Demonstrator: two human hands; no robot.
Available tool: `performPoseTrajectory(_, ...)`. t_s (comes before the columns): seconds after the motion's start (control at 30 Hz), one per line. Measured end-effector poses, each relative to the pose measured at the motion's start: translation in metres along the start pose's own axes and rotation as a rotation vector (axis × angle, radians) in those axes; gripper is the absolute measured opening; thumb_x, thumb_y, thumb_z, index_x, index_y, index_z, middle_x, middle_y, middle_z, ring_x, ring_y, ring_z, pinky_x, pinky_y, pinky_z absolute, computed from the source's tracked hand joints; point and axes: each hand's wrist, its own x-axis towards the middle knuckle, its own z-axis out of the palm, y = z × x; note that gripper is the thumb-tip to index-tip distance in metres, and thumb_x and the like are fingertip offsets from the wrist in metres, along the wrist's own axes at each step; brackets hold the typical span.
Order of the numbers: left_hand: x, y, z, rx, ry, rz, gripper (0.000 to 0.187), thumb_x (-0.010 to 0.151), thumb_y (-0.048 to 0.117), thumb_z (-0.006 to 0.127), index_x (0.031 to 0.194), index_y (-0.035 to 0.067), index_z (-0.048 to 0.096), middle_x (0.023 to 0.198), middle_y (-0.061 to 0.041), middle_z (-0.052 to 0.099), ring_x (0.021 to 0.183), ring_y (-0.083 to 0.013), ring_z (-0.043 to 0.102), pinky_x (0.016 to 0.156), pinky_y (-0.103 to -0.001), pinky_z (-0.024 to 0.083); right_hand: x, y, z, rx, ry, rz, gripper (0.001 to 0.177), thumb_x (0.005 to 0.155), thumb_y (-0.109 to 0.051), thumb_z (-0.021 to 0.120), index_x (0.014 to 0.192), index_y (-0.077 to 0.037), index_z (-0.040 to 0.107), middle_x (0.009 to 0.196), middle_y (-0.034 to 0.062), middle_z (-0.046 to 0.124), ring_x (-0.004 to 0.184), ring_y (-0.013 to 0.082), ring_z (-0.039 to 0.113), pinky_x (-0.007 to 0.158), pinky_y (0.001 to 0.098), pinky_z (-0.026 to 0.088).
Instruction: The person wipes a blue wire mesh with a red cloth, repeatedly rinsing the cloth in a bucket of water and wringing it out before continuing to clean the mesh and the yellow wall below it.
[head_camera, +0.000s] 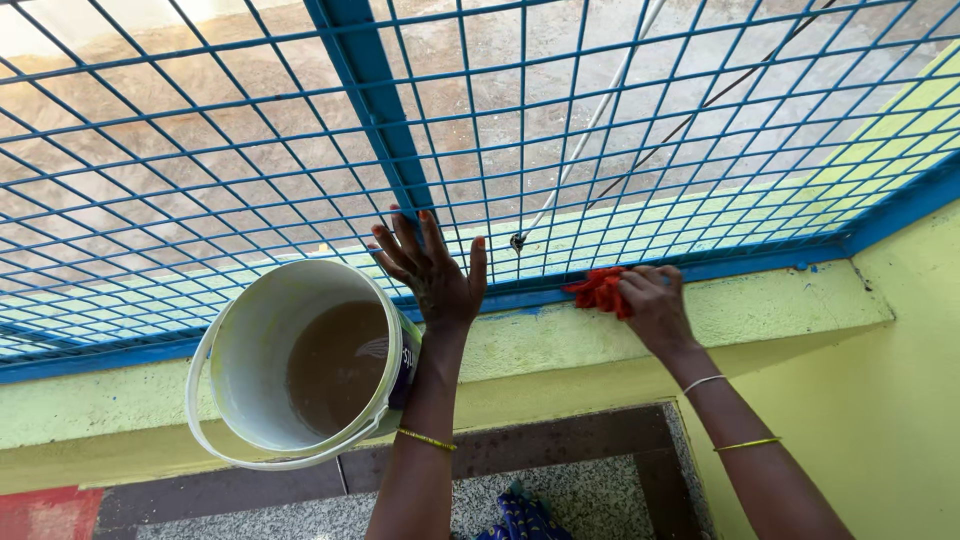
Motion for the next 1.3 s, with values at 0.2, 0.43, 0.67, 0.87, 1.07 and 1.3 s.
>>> performPoseTrajectory(0.2,0.01,0.065,-0.002,-0.136,0.155,0.001,0.078,0.107,0.04,0.056,0.165,0.021,0.007,0.175,-0.014,0.0,0.166,-0.0353,0.003,0.133,-0.063,-0.001,0.005,-0.043,0.026,0.029,0.057,0.125,0.019,0.088,0.004,0.07,0.105,-0.005,0.071,0.11,0.012,0.072,0.112,0.0285,0.065,0.101,0.0423,0.054)
performPoseTrajectory(0.43,0.065,0.177,0.028,-0.128,0.023,0.527,0.066,0.111,0.028,0.059,0.168,0.035,0.027,0.176,0.004,0.019,0.165,-0.0234,0.01,0.132,-0.057,-0.009,0.011,-0.031,0.005,0.003,0.181,-0.158,0.029,0.08,-0.001,0.066,0.107,-0.008,0.073,0.124,0.0123,0.068,0.119,0.0315,0.061,0.103,0.0443,0.05)
performPoseTrajectory(0.67,0.101,0.171,0.052,0.121,0.078,0.651,0.058,0.109,0.031,0.045,0.165,0.026,0.029,0.177,-0.002,0.017,0.164,-0.0243,0.012,0.129,-0.061,-0.01,-0.029,0.065,-0.019,-0.077,-0.075,-0.074,0.017,0.082,0.0,0.069,0.096,-0.01,0.072,0.117,0.0089,0.067,0.113,0.0242,0.062,0.101,0.0406,0.048)
performPoseTrajectory(0.87,0.097,0.17,0.064,0.137,0.129,0.666,0.053,0.11,0.032,0.041,0.163,0.025,0.034,0.175,-0.004,0.024,0.162,-0.0263,0.017,0.129,-0.062,-0.008,-0.062,0.123,-0.054,-0.123,-0.047,0.286,0.021,0.076,-0.01,0.084,0.094,-0.008,0.074,0.107,0.0081,0.071,0.107,0.025,0.061,0.095,0.0441,0.046)
performPoseTrajectory(1.07,0.098,0.172,0.069,0.16,0.177,0.654,0.05,0.111,0.033,0.037,0.161,0.025,0.036,0.173,-0.004,0.026,0.161,-0.0263,0.018,0.13,-0.06,-0.005,-0.039,0.088,-0.116,0.147,0.536,0.337,0.026,0.092,-0.004,0.079,0.116,-0.005,0.07,0.115,0.0088,0.068,0.117,0.0231,0.061,0.099,0.0392,0.052)
performPoseTrajectory(1.3,0.097,0.172,0.064,0.123,0.163,0.658,0.055,0.112,0.031,0.035,0.166,0.025,0.037,0.172,-0.004,0.028,0.16,-0.026,0.019,0.13,-0.059,-0.004,0.054,0.054,-0.101,0.058,0.769,0.185,0.042,0.096,-0.003,0.075,0.136,-0.015,0.068,0.135,0.0131,0.048,0.13,0.0312,0.046,0.109,0.0417,0.043)
